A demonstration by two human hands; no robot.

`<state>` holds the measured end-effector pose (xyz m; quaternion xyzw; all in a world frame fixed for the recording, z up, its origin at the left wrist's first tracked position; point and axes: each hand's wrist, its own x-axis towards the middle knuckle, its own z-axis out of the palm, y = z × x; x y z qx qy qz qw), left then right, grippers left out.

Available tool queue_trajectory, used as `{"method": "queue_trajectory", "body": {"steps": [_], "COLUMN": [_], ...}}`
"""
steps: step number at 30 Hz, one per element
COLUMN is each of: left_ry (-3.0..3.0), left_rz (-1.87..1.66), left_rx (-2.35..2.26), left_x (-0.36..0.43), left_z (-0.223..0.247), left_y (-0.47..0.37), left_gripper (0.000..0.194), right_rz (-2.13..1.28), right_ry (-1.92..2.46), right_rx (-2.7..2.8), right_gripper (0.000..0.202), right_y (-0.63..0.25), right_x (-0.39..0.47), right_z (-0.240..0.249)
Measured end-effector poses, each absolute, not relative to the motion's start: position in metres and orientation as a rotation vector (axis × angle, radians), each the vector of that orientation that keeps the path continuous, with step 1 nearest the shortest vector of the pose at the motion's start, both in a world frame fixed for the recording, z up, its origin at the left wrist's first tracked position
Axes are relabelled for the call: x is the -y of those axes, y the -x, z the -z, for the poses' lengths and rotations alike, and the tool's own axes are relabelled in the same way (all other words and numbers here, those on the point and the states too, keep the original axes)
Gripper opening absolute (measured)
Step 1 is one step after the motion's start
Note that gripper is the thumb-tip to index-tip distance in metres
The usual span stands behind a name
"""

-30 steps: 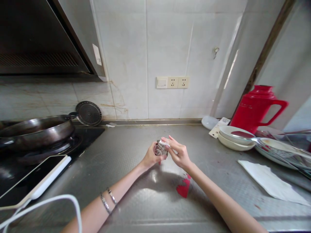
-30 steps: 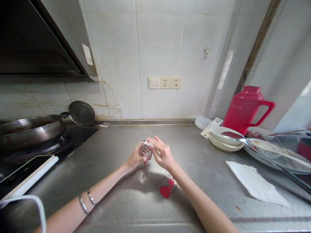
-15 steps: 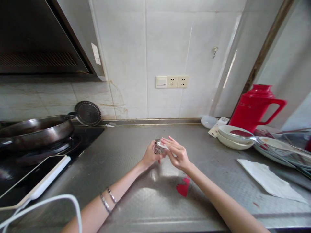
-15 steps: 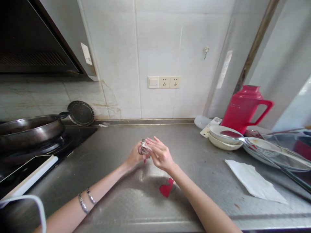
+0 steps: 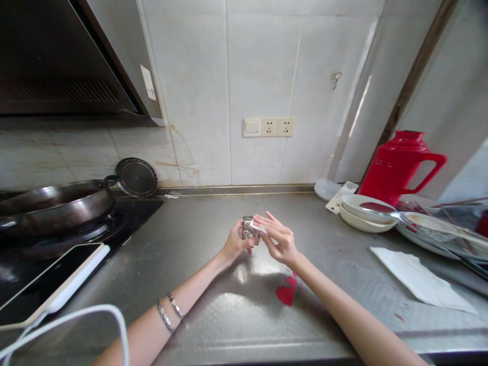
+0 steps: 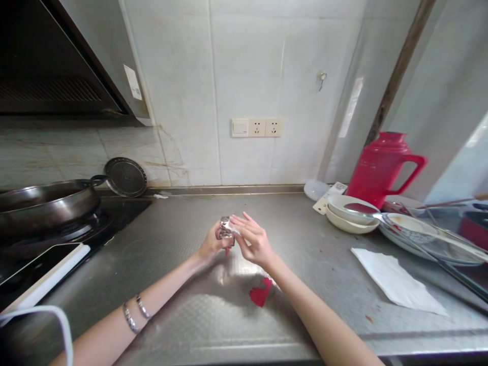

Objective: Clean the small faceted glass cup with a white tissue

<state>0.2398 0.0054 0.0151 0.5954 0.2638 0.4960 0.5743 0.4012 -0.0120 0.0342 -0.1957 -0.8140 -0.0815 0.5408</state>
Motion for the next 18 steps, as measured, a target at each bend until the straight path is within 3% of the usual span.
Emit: {"method": "queue_trajectory", "body": {"steps": [5,10,18], "left_ry": [-1.393,-1.375,-1.292], "left_rz": [-1.164,-1.149,-1.115], "left_rx": [-0.625,-0.651,-0.709], "left_x": [-0.006,0.001,-0.005], "left_z": [-0.014,-0.019,-0.016], "left_y": [-0.24,-0.242,-0.237], "left_gripper": [0.055,0.051,0.051], "right_rz": [0.158,-0.159,-0.491], "right_ry": [0.418,0.631,0.908], "right_rx": [2.009,1.778,1.753], "right_gripper": [0.036,0.027,0.042], "right_y": [-0.398,-0.4,-0.4], "right_x": [0.015,0.009,0.004], "right_z": [-0.033,-0.033,-0.033]}}
